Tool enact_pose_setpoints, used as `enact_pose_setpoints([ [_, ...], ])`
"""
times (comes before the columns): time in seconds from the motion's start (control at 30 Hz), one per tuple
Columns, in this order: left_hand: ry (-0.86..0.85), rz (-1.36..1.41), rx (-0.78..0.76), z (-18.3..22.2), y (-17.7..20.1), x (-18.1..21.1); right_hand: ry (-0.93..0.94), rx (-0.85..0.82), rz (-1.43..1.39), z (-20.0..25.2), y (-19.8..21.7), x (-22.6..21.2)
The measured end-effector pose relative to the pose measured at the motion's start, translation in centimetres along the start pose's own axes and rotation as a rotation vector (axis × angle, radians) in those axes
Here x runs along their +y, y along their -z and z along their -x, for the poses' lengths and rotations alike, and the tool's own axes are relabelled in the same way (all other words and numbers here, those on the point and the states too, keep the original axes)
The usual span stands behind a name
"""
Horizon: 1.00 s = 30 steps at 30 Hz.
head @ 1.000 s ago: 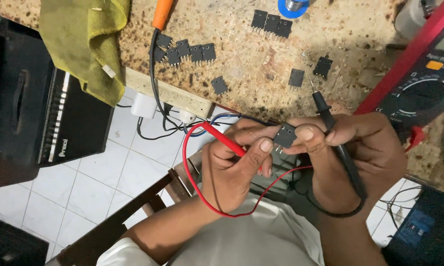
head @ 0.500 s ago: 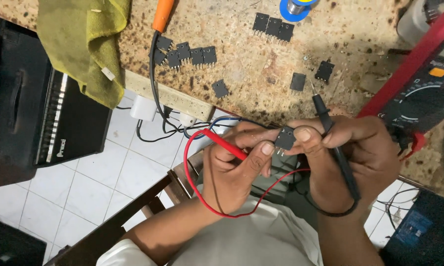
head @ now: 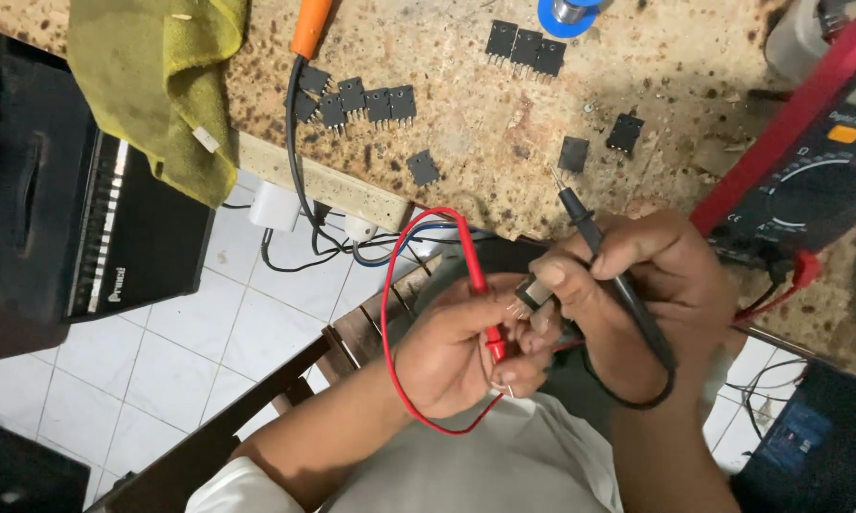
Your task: Testing and sorting electronic components using a digital multimeter at a repair bench.
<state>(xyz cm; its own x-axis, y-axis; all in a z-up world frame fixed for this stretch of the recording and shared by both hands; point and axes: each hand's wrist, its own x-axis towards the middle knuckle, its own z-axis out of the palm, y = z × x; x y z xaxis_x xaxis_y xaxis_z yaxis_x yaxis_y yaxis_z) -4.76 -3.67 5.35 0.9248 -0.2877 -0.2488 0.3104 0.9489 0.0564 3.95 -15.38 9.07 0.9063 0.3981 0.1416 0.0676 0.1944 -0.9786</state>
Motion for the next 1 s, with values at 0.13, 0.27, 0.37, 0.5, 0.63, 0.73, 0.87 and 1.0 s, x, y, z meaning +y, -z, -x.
enact_pose_setpoints([
  [0.13, 0.020, -0.002, -0.005, -0.1, 0.6, -0.1, -0.025, 0.027, 0.162, 0.0, -0.3, -1.0],
  [0.27, 0.056, -0.025, -0.015, -0.3, 1.0, 0.1, 0.088, -0.011, 0.241, 0.1, -0.4, -1.2],
  [0.37, 0.127, -0.017, -0.012, -0.3, 1.3, 0.2, 0.083, 0.012, 0.283, 0.4, -0.6, -1.4],
  [0.5, 0.183, 0.044, -0.014, -0.4, 1.1, 0.4, 0.113, 0.029, 0.391, 0.6, -0.2, -0.7],
  [0.63, 0.177, 0.048, -0.050, -0.3, 1.4, -0.1, 0.101, 0.040, 0.348, 0.8, -0.3, -0.7],
  [0.73, -0.023, -0.124, 0.003, -0.3, 0.4, -0.3, 0.199, 0.028, 0.314, 0.9, 0.4, -0.1],
  [0.87, -0.548, -1.226, 0.433, -0.6, -2.0, 1.2, 0.320, 0.168, 0.438, 1.7, 3.1, 2.8],
  [1.0, -0.884, -1.747, 0.506, -1.6, -2.7, 3.1, 0.322, 0.229, 0.543, 0.5, 3.6, 4.2],
])
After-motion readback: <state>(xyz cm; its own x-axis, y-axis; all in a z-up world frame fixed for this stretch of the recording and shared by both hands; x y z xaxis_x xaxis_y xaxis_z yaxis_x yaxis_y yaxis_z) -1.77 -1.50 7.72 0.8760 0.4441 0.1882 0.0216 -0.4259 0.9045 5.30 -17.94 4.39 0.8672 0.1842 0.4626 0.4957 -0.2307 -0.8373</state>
